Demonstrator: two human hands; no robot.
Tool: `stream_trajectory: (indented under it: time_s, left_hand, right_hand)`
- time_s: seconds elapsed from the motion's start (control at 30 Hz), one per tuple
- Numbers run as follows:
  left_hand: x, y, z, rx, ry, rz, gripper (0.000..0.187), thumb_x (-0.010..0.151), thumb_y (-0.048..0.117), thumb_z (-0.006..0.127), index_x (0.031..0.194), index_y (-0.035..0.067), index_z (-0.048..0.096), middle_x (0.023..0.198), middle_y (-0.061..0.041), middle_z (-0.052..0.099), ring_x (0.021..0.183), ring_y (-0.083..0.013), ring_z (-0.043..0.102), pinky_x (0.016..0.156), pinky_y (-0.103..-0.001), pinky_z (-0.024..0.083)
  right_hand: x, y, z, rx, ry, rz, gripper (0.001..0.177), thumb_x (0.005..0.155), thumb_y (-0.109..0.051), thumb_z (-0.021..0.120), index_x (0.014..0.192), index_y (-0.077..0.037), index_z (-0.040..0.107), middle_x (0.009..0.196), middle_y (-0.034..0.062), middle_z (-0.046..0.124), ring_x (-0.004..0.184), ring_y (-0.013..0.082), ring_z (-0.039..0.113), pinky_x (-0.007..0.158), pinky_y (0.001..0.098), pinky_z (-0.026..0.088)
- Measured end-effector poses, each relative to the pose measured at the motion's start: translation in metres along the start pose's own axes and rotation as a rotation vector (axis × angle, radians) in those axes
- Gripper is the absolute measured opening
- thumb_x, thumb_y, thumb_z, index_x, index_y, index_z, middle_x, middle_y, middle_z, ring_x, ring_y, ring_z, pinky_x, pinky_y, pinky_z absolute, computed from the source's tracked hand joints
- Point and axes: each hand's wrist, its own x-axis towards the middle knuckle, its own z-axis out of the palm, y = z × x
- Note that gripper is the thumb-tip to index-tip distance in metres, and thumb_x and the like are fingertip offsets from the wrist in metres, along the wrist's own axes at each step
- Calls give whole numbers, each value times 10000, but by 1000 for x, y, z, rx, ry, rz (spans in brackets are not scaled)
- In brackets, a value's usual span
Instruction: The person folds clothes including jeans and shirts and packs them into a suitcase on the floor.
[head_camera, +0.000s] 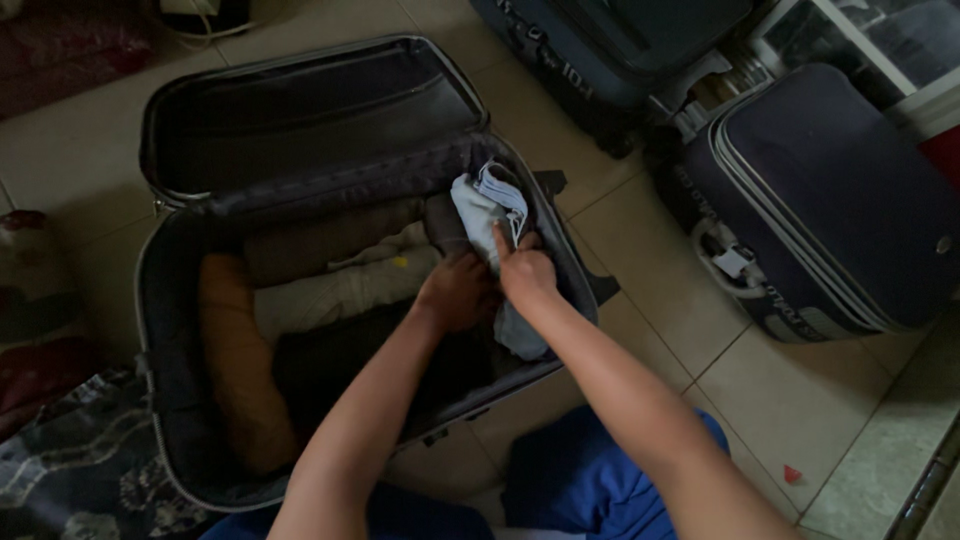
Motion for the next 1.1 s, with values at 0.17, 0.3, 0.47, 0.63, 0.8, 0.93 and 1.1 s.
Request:
stream_trajectory:
  time_s: [0.17,0.3,0.47,0.63,0.8,0.93,1.1]
  left_hand:
    - [19,-20,16,-79,74,-22,342,937,446,595,991,170,790,1206,-11,704,1284,-246,537,990,-419,470]
    - [13,-16,18,5,274,42,337,907,461,613,990,192,798,1163,-12,701,1267,-265,533,1207,-496,327]
    - [13,-15,14,-77,263,-2,350,880,478,631,1096,238,768,1249,-6,632,1305,-282,475,1209,-610,235]
    - [9,-16,2,-91,124,-31,383,906,491,642,1205,266,724,1328,-1,588,1368,-272,440,1237,-582,257]
    - [7,-24,-2,-366,363,-1,567,789,426,692,1270,130,645,1431,-113,524,1392,-352,403,962,-513,458]
    - [16,-26,-3,-146,204,-125,357,964,369,622,1244,158,686,1294,-39,592,1325,-275,494,1062,-500,465]
    - [31,-18,-1,160,116,-172,442,958,458,616,1230,122,707,1260,-52,593,1261,-285,505,1085,-518,378]
  right_hand:
    - [-5,2,-5,74,102,22,792,917,-135,558,1639,-223,246,1120,316,564,660,322,683,535,390,568]
    - [-25,4,-25,100,116,-1,832,897,-161,648,1647,-202,289,1075,254,567,631,297,655,503,388,567]
    - [-35,6,-53,114,93,-33,923,829,-324,763,1617,-188,301,1079,278,552,628,328,649,510,397,577]
    - [-42,14,-69,275,167,-7,1004,727,-374,843,1576,-230,327,1099,288,531,631,377,638,489,434,565]
    - [-55,22,-71,134,272,-58,927,800,-305,805,1599,-362,340,1045,255,539,554,308,610,433,377,544]
    - [-52,17,-68,-10,319,-29,917,855,-191,758,1640,-386,327,999,218,542,507,252,580,397,323,512]
    - [-45,6,-65,102,243,38,867,836,-256,726,1596,-384,329,1007,231,545,581,317,595,427,374,515]
